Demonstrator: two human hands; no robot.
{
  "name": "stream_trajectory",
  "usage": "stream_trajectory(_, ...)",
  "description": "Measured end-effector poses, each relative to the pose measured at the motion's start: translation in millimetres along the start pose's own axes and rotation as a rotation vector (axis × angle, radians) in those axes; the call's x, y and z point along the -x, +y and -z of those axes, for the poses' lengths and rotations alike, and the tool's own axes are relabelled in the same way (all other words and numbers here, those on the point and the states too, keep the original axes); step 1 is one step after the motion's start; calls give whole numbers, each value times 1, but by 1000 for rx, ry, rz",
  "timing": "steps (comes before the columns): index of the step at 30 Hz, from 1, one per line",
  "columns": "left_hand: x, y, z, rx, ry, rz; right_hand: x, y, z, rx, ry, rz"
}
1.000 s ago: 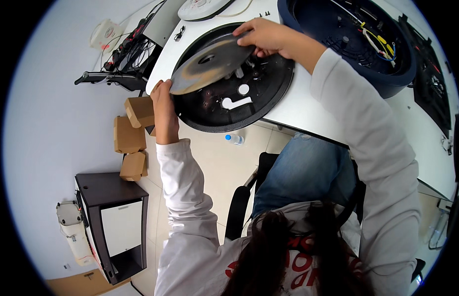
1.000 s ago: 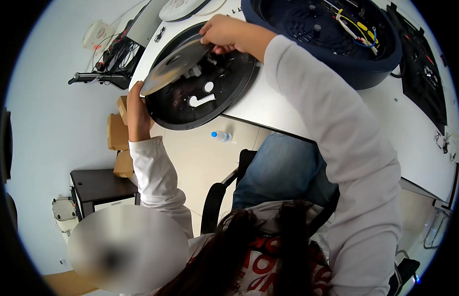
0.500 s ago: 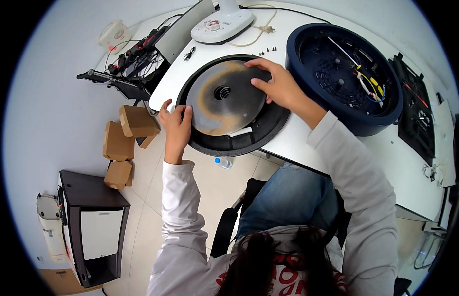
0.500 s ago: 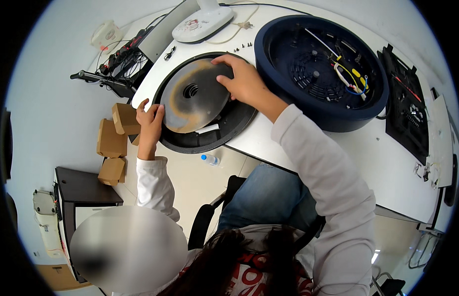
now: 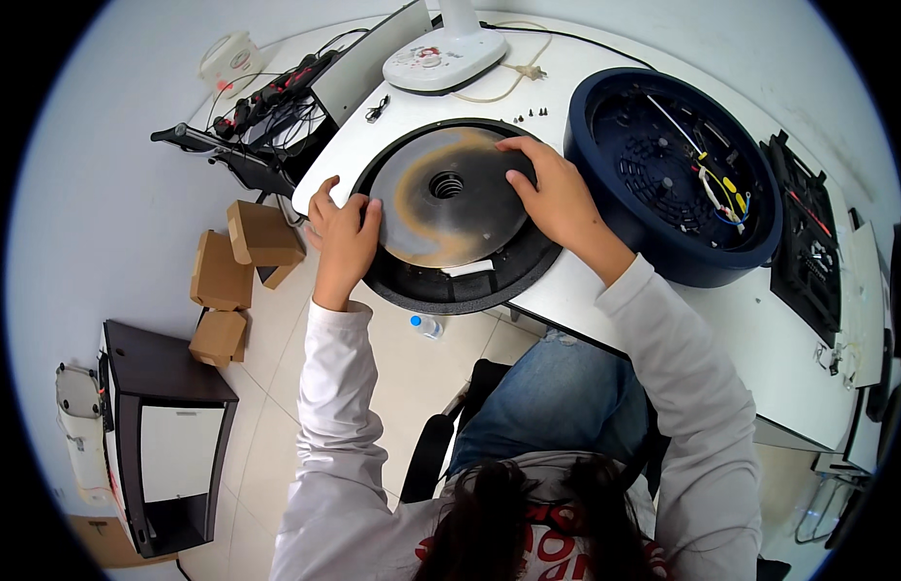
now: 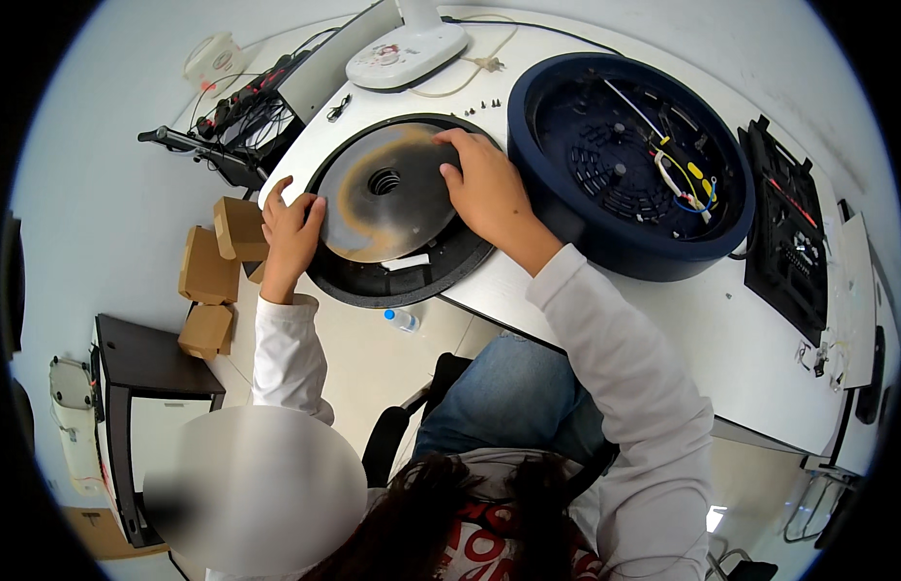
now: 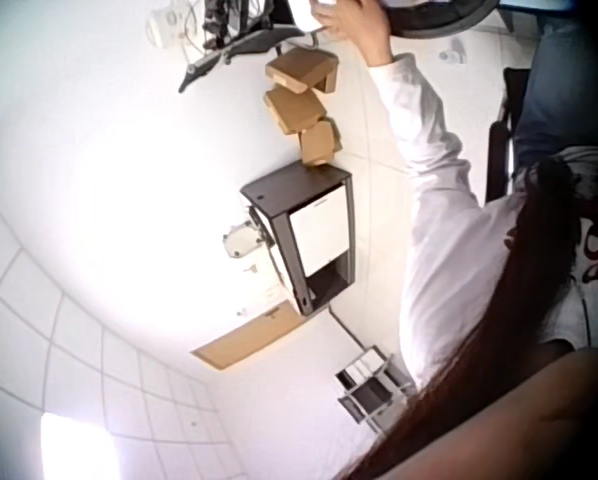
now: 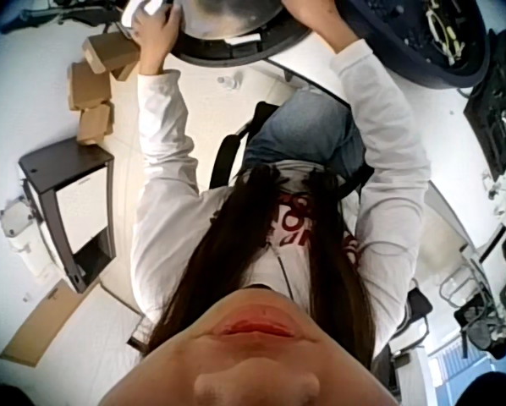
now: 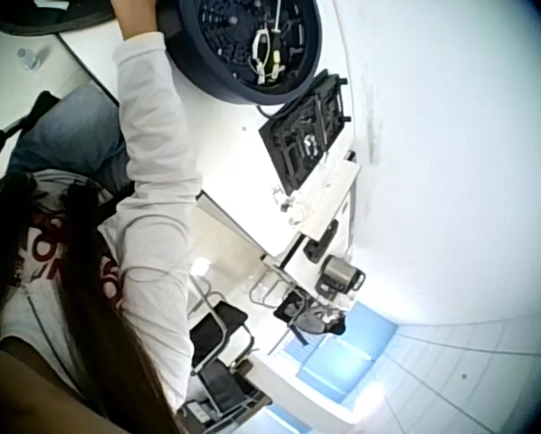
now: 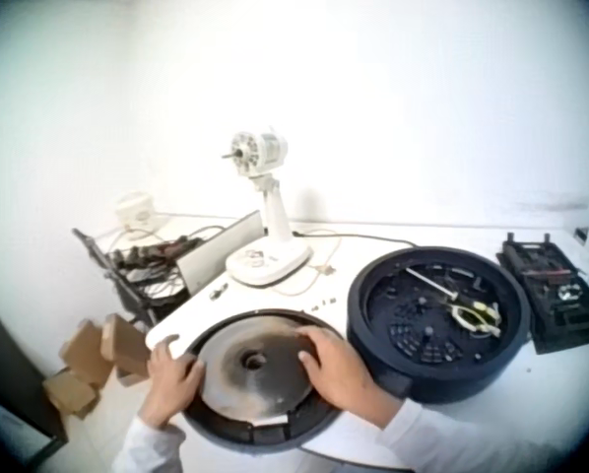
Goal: The person disassembles a circular electronic device, removes a top cover, and uses a screwdriver to detach wires from a central component. They then reposition the cover and continue manipulating wires and small parts within the device's housing.
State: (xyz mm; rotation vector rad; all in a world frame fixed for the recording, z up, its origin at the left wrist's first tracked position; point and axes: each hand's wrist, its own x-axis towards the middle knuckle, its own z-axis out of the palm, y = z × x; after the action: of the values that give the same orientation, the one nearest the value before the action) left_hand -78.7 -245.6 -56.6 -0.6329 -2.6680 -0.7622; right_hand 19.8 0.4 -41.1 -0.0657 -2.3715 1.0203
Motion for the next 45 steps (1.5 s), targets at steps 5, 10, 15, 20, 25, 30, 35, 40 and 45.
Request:
stream_trajectory(5, 7, 0, -5, 16, -20, -1, 7, -6, 4, 30, 36, 68)
stream_trajectory(10, 5, 2, -5, 33, -31, 29, 7, -6, 4, 58, 26, 66)
stream_trajectory(15, 4, 1, -7, 44, -32, 32, 7, -8, 5, 113, 7, 53)
stream_trajectory(20, 8, 5, -8, -37, -14, 22, 9, -12, 5, 231, -57, 31)
stream_trajectory(25, 8, 6, -10, -60, -2, 19, 12, -21, 2, 382, -78, 47)
stream_trajectory(30, 7, 5, -11, -20, 8, 5, 13, -18, 3, 363, -56, 69)
stream_trajectory(35, 8, 6, -10, 22, 18, 26, 11, -16, 3, 296, -45, 65)
stream_trajectory(40, 3, -4, -15, 138, 98, -5, 9, -8, 4, 220, -21, 85)
stream_trajectory(45, 0, -9, -13, 164, 115, -29, 6, -10, 5, 251, -64, 21)
